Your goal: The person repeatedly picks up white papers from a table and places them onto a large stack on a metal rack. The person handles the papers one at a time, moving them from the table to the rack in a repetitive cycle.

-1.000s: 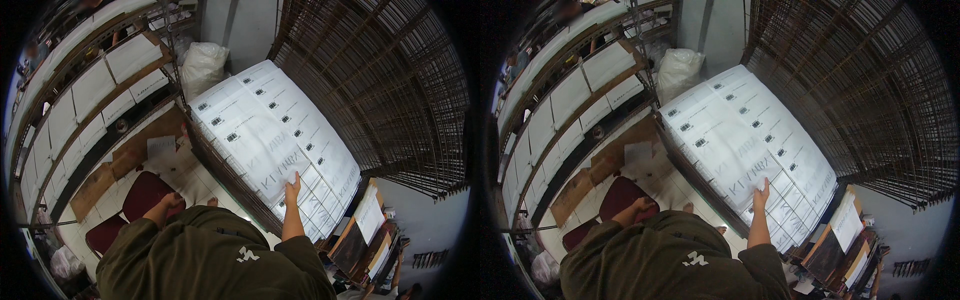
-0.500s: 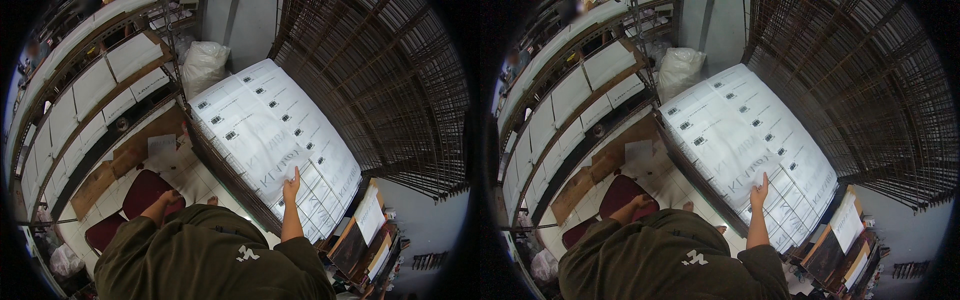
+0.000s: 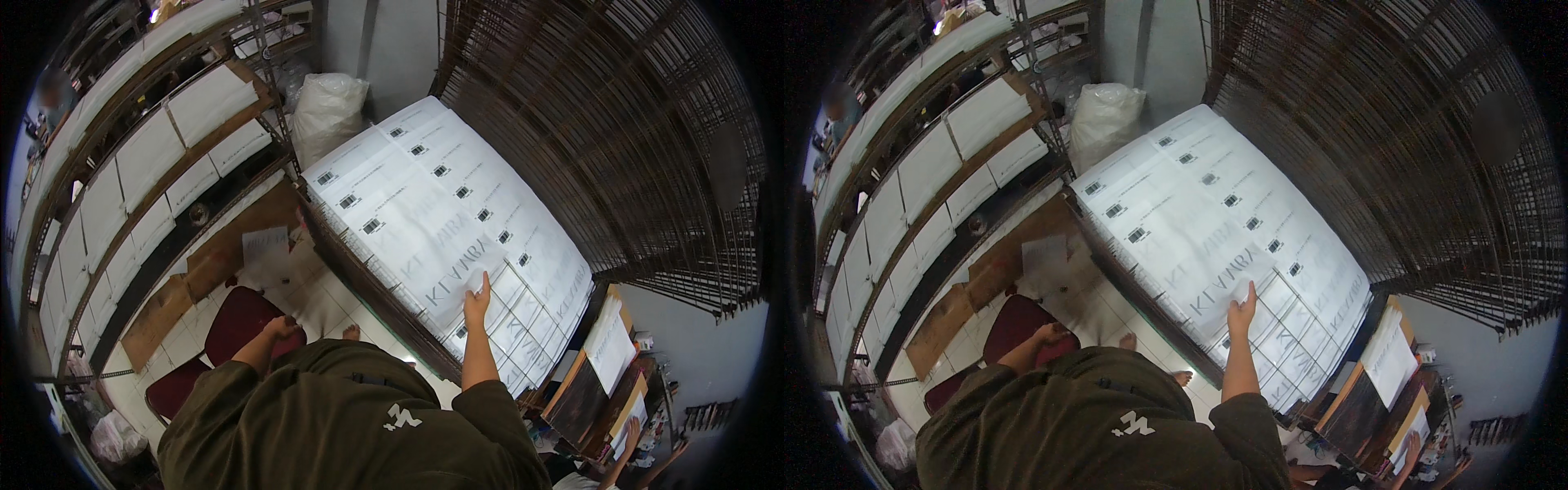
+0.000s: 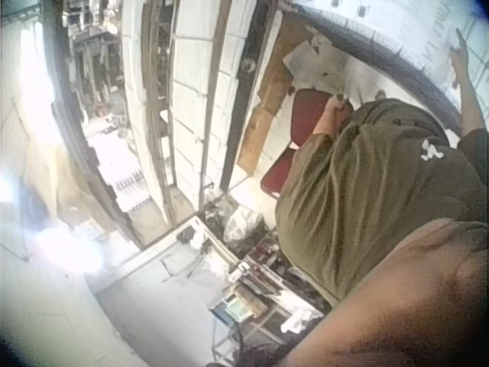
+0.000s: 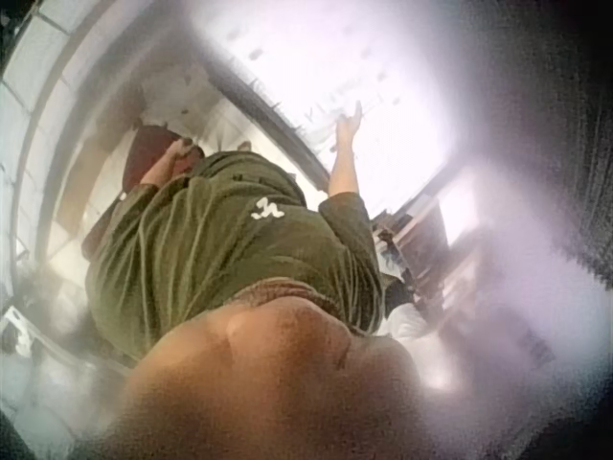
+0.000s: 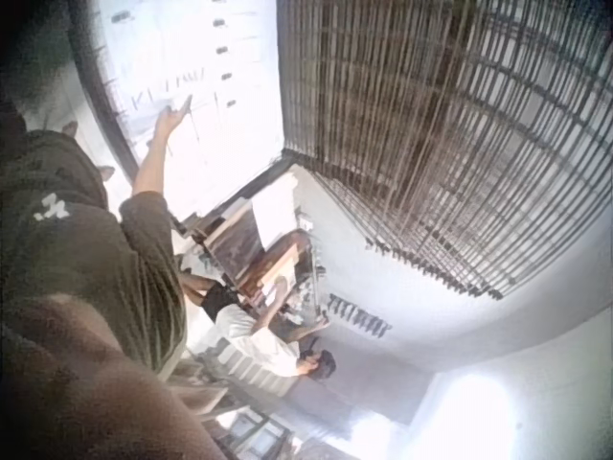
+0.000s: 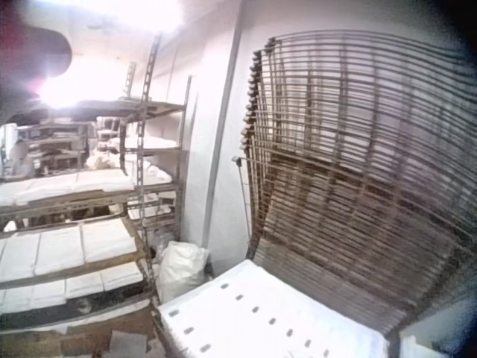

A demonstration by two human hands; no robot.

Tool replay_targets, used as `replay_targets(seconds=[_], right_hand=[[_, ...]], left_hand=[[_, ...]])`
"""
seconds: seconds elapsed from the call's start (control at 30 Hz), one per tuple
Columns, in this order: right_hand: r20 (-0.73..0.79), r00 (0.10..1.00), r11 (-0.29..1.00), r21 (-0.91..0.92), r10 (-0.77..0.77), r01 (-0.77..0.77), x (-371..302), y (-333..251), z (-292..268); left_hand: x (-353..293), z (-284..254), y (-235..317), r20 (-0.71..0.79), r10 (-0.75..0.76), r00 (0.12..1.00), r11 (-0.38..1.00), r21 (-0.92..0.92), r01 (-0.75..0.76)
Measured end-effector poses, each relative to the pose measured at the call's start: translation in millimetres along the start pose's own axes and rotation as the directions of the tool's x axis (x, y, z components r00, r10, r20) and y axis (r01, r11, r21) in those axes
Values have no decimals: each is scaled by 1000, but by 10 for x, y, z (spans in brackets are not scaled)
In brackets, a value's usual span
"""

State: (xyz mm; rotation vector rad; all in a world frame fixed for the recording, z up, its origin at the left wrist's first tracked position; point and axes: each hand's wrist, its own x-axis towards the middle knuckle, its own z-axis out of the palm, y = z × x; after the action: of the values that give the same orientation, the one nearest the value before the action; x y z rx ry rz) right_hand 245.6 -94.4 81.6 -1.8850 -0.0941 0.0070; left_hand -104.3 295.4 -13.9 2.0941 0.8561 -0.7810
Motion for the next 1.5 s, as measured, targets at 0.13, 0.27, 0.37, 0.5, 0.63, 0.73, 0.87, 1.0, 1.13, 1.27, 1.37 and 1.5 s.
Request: replay_targets(seconds=[0.13,0.27,0.37,0.5,0.63,0.73,0.87,1.0,1.13,1.27,1.37,1.5], right_hand=[[8,999,997,-74,34,-34,54,317,-47],[-8,999,999,-18,33,-33,13,286,-49],[-92,995,991,-129,30,-42,-49,121,-68],[-306,947,986,-161,-93,45,-160,167,-405],[-548,837,1000,27,4,13,-362,328,-1227],[-710,622,914,405,332,-26,-624,348,-2074],[-704,328,647,710,630,279,-1020,586,-3296],[-622,326,426,751,712,504,-1346,1193,-4135],[-583,395,232,723,710,651,-1345,1534,-4352],[-532,410,150,726,741,671,-1235,1822,-4453],[-480,192,231,688,856,688,-1102,1977,-4516],[-353,-113,336,670,929,662,-1154,1631,-4679]], left_hand=[[-126,-35,130,39,-74,996,994,-76,77],[291,293,-337,-3,-1,1000,1000,-26,1],[349,280,-306,44,1,999,1000,11,-2],[541,238,-208,134,138,981,953,252,-168],[1028,438,-598,165,237,957,963,94,-254],[819,440,67,209,138,968,964,196,-180],[692,492,643,280,176,944,899,346,-270],[778,773,765,256,360,897,898,165,-408],[-355,855,2036,188,316,930,914,201,-351],[-447,1001,2122,182,386,904,866,265,-423],[-377,1122,2081,198,419,886,820,336,-463],[-207,1350,1926,135,329,935,860,367,-356]])
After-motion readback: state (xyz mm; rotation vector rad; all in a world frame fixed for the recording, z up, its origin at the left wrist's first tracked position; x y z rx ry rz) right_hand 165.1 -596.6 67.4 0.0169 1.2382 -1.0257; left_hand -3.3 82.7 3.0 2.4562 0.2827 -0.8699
